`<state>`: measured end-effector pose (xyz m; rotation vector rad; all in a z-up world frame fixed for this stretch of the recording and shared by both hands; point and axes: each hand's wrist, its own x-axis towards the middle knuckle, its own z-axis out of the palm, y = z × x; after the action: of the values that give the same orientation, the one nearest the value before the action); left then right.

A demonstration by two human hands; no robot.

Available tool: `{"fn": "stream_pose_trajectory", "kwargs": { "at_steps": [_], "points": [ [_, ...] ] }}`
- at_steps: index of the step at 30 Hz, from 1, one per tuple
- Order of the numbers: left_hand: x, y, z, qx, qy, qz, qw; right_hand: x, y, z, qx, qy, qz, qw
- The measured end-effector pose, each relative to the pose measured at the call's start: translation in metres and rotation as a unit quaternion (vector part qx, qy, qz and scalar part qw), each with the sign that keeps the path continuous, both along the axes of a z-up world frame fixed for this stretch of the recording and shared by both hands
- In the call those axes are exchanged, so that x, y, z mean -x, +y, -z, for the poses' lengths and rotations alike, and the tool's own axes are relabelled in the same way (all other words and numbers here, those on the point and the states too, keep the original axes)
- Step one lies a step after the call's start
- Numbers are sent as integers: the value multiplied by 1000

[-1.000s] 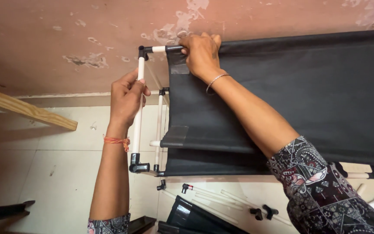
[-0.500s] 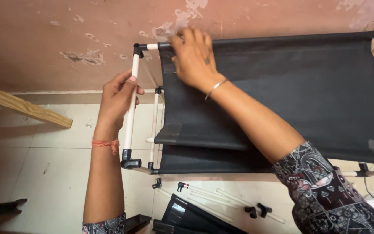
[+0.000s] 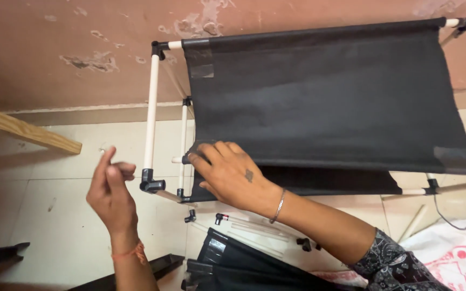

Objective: The person assembles a small furniture frame by inserting white plastic pipes into black corner connectors and attaching a black fabric sheet. They pick up pipes and connectors from the floor, connect them to form a rectangular frame, and secure the fabric to the frame.

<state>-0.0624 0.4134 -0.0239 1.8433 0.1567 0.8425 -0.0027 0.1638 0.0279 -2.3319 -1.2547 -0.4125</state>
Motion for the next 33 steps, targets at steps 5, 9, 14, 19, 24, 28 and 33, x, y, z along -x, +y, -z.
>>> {"fn": "stream_pose_trajectory", "kwargs": {
  "at_steps": [5, 9, 14, 19, 24, 28, 33],
  "points": [
    [18, -16, 23, -80, -74, 8, 994, 3, -10, 8, 48, -59, 4, 997],
    [14, -24, 30, -161, -78, -57, 982, 6, -15, 10, 86, -103, 4, 991],
    [13, -36, 34, -178, -130, -48, 974, 9, -12, 25, 65, -86, 37, 993],
    [14, -39, 35, -186, -135, -31, 973, 6, -2, 43, 25, -101, 77, 992],
    [13, -40, 33, -154, -137, -8, 979, -3, 1, 52, 25, -120, 108, 987],
    [13, -42, 32, -98, -125, 29, 987, -4, 2, 53, 0, -124, 104, 987],
    [17, -44, 24, 3, -101, 95, 990, 8, -4, 42, -51, -103, 78, 990]
  ]
}}
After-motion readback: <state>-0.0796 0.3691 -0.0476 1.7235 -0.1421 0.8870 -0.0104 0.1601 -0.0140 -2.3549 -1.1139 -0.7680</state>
